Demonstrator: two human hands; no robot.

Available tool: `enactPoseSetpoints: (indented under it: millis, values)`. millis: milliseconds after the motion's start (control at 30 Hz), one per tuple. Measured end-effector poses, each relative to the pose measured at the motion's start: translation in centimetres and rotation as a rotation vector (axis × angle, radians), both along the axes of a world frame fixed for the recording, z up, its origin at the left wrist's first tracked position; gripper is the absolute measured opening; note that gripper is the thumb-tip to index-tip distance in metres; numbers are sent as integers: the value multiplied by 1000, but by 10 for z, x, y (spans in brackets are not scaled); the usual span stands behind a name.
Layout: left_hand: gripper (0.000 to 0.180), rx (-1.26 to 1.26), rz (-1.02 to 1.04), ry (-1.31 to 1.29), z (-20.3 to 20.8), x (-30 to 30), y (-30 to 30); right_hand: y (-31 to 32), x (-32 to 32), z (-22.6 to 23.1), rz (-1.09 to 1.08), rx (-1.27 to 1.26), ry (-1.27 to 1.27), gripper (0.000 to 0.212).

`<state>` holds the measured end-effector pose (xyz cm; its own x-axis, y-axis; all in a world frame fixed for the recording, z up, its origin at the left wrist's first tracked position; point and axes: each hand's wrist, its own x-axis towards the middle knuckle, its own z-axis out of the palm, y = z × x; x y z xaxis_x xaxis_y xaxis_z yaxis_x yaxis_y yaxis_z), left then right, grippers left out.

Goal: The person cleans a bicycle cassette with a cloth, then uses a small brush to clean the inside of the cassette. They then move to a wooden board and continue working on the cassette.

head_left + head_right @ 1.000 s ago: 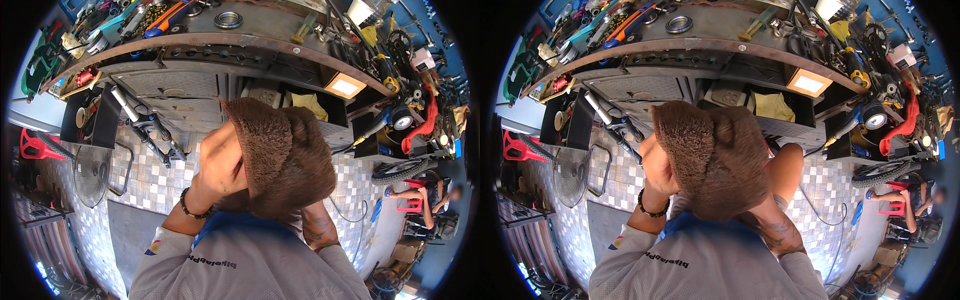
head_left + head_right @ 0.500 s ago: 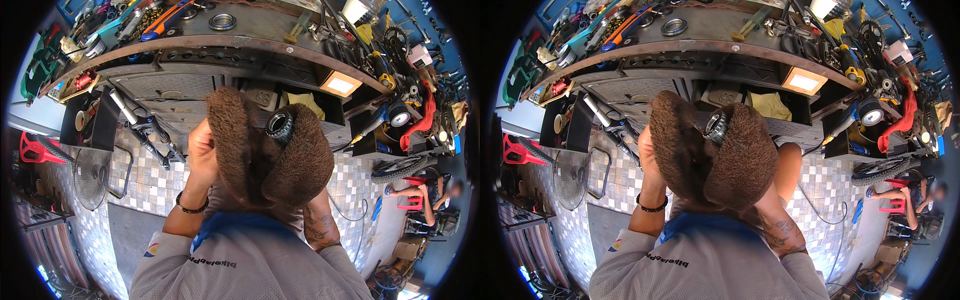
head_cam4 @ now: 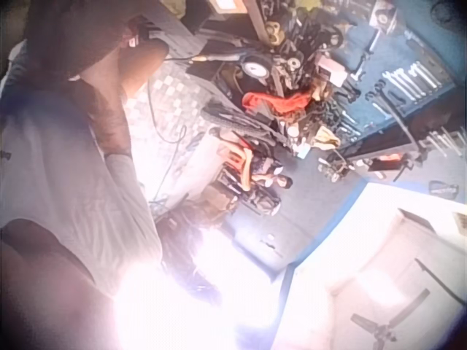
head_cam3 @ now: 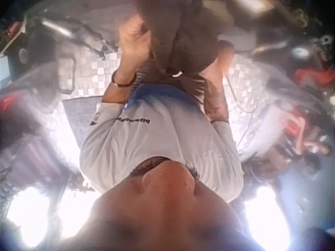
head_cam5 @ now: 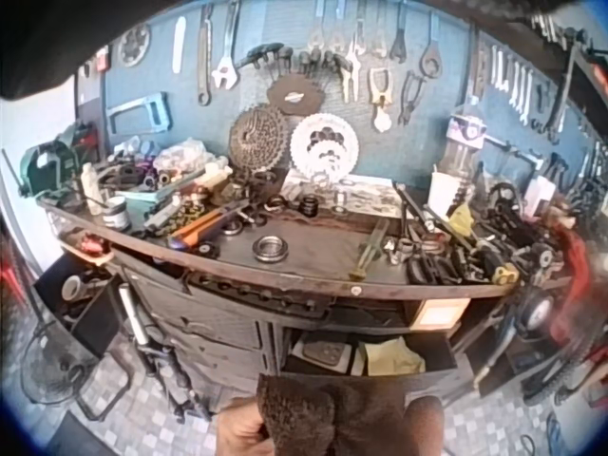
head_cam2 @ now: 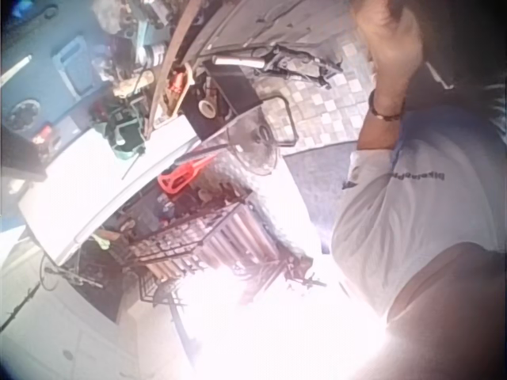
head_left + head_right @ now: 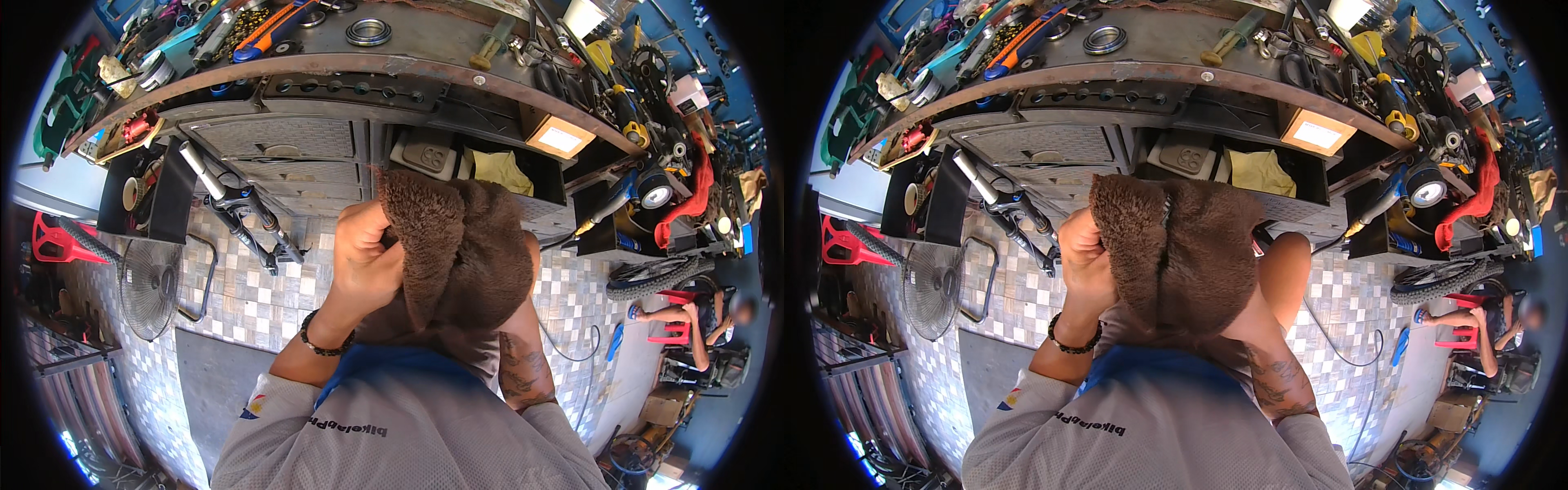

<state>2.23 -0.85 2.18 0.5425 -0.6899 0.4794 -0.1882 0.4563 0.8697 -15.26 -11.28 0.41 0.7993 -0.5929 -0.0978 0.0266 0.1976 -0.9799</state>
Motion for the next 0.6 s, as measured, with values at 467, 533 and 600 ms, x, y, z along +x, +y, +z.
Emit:
enactPoseSetpoints:
  millis: [467, 533, 600]
  values:
    - [14, 17, 94, 92, -15, -5, 0, -26, -16, -22, -95, -757, 61, 76]
    - [14, 20, 58, 284, -15, -8, 4, -29, -22, -31, -102, -596, 120, 72]
    - [15, -57, -35, 518, -16, -8, 4, -27, -25, -40, -97, -458, 99, 63]
